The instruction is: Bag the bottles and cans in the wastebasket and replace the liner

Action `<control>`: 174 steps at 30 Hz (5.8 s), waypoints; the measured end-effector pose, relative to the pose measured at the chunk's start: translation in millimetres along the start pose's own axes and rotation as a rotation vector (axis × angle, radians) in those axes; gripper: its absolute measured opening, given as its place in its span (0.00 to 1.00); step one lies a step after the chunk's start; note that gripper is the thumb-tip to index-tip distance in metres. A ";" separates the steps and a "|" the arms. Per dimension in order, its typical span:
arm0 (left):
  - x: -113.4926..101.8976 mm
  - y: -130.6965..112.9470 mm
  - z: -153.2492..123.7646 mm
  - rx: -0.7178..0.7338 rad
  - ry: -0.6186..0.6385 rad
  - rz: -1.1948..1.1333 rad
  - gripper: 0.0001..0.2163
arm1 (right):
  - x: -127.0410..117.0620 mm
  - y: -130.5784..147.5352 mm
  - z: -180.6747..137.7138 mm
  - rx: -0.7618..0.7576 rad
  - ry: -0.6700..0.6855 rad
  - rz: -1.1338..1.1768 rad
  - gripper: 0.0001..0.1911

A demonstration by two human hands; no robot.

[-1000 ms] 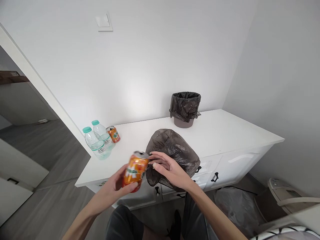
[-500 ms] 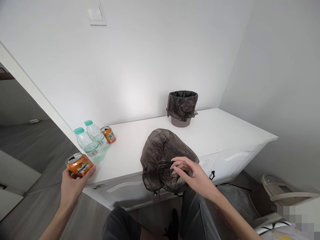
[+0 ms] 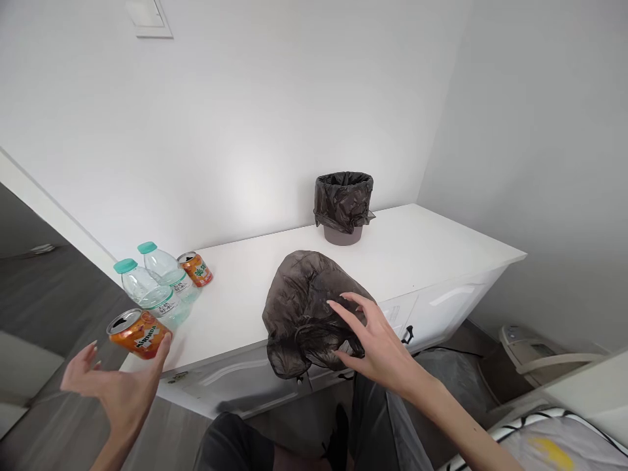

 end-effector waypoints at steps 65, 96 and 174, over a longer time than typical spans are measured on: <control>131.0 -248.2 95.0 0.533 0.529 0.008 0.24 | -19.9 -66.3 191.3 0.299 -0.015 0.246 0.22; 153.6 -126.0 -49.0 0.668 0.811 0.434 0.28 | 81.5 74.3 73.1 -0.334 0.555 -0.009 0.68; 131.3 -260.0 -75.8 1.103 0.773 -0.195 0.24 | 38.2 -57.5 103.8 0.513 -0.056 0.287 0.32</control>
Point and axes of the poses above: each hand's wrist, its own z-axis towards the middle knuckle, its own x-axis out of the palm, y = z × x, the point moved 9 cm from there along z, towards the middle knuckle, and after that the axes turned 8 degrees about z, right-handed, at the moved point
